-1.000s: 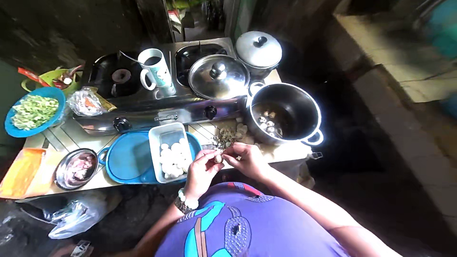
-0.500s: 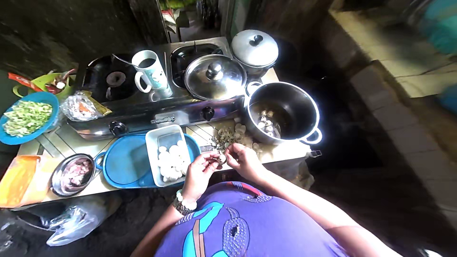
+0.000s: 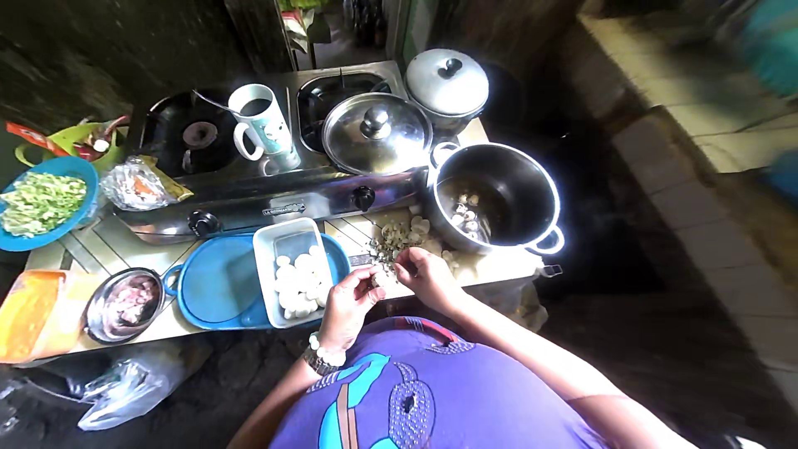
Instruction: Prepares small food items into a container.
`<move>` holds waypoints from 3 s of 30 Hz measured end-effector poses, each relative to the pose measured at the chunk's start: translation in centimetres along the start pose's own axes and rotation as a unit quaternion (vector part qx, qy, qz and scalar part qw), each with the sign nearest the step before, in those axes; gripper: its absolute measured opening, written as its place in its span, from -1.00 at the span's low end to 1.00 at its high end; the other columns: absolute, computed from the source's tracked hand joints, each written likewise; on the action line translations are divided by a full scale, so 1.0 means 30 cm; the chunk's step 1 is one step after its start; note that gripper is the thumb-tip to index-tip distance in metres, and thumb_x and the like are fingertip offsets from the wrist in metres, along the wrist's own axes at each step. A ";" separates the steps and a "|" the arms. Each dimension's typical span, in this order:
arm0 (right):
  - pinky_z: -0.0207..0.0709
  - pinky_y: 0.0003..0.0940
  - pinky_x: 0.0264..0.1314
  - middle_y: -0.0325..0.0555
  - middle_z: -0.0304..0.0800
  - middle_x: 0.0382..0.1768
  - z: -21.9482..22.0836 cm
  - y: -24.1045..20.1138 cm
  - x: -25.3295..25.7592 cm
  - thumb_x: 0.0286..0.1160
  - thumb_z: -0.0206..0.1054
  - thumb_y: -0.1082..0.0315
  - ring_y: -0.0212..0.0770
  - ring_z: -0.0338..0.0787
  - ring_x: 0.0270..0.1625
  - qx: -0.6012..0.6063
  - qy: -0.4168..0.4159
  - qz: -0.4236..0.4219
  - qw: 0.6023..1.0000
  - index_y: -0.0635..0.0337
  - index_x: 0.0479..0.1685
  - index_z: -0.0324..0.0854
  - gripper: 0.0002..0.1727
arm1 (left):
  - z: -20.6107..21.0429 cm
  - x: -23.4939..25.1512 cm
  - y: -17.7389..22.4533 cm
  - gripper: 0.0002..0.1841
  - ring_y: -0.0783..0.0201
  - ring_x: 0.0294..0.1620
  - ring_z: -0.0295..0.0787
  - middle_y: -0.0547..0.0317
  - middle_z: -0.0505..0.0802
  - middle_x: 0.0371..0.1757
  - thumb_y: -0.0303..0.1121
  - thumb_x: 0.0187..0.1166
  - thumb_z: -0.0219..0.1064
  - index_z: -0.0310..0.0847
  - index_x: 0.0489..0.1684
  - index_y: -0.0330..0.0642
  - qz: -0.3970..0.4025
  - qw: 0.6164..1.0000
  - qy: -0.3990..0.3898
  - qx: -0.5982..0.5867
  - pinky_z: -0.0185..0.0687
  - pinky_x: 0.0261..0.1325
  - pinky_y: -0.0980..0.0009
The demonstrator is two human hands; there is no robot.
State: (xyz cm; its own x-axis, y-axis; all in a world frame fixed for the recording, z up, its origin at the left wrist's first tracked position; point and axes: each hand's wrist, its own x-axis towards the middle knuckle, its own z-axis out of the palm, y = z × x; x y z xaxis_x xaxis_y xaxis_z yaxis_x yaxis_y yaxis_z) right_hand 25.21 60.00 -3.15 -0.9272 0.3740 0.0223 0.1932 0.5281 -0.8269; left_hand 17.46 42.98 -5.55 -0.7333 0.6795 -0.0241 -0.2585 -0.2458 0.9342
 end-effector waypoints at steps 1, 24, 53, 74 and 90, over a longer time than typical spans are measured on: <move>0.59 -0.52 -0.08 0.04 0.81 -0.22 -0.005 0.002 -0.002 0.59 0.30 0.33 -0.36 0.75 -0.22 0.016 0.003 -0.012 1.000 0.39 -0.08 0.76 -0.74 | -0.001 0.001 0.002 -0.58 0.30 -0.05 0.88 0.12 0.88 0.02 -0.66 0.37 0.47 0.61 0.24 -0.48 -0.002 1.000 0.004 0.001 0.83 0.12 0.33; 0.65 -0.25 0.20 0.25 0.81 0.04 -0.032 0.012 0.036 0.59 0.22 0.44 -0.03 0.83 0.04 -0.053 -0.073 0.003 0.996 0.42 0.09 0.74 -0.72 | -0.004 0.021 0.064 -0.69 0.27 -0.01 0.84 0.05 0.83 0.12 -0.62 0.67 0.05 0.51 0.30 -0.48 -0.108 0.992 -0.030 -0.064 0.77 0.17 0.33; 0.61 -0.44 -0.18 0.09 0.81 -0.31 -0.004 0.001 -0.011 0.49 0.31 0.38 -0.25 0.76 -0.31 -0.014 0.049 -0.030 0.998 0.42 -0.21 0.76 -0.77 | 0.002 -0.012 0.072 -0.67 0.26 -0.04 0.88 0.07 0.87 0.13 -0.63 0.66 0.06 0.55 0.32 -0.38 -0.095 0.990 -0.027 -0.101 0.81 0.11 0.31; 0.58 -0.63 -0.23 0.02 0.81 -0.37 0.012 -0.024 -0.021 0.34 0.39 0.40 -0.38 0.75 -0.36 -0.005 0.031 -0.178 0.984 0.34 -0.34 0.79 -0.85 | 0.019 -0.018 0.054 -0.59 0.47 -0.10 0.80 -0.02 0.72 0.15 -0.62 0.39 0.47 0.68 0.26 -0.49 -0.009 0.981 -0.011 0.193 0.80 -0.04 0.58; 0.55 -0.63 -0.24 0.01 0.78 -0.38 -0.008 -0.022 0.012 0.47 0.32 0.36 -0.42 0.70 -0.37 0.005 0.060 -0.108 0.992 0.38 -0.28 0.77 -0.78 | -0.005 0.001 0.082 -0.78 0.30 -0.07 0.86 0.12 0.86 0.02 -0.62 0.62 0.13 0.60 0.07 -0.23 -0.115 0.978 0.010 -0.172 0.80 0.10 0.40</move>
State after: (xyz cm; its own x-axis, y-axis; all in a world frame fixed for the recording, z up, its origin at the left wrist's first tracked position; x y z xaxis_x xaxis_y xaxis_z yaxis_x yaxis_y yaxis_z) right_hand 24.81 59.96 -2.46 -0.9015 0.3415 0.2659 -0.0092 0.5991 -0.8006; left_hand 16.71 42.30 -3.29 -0.6417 0.7319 -0.2292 -0.6120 -0.3085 0.7283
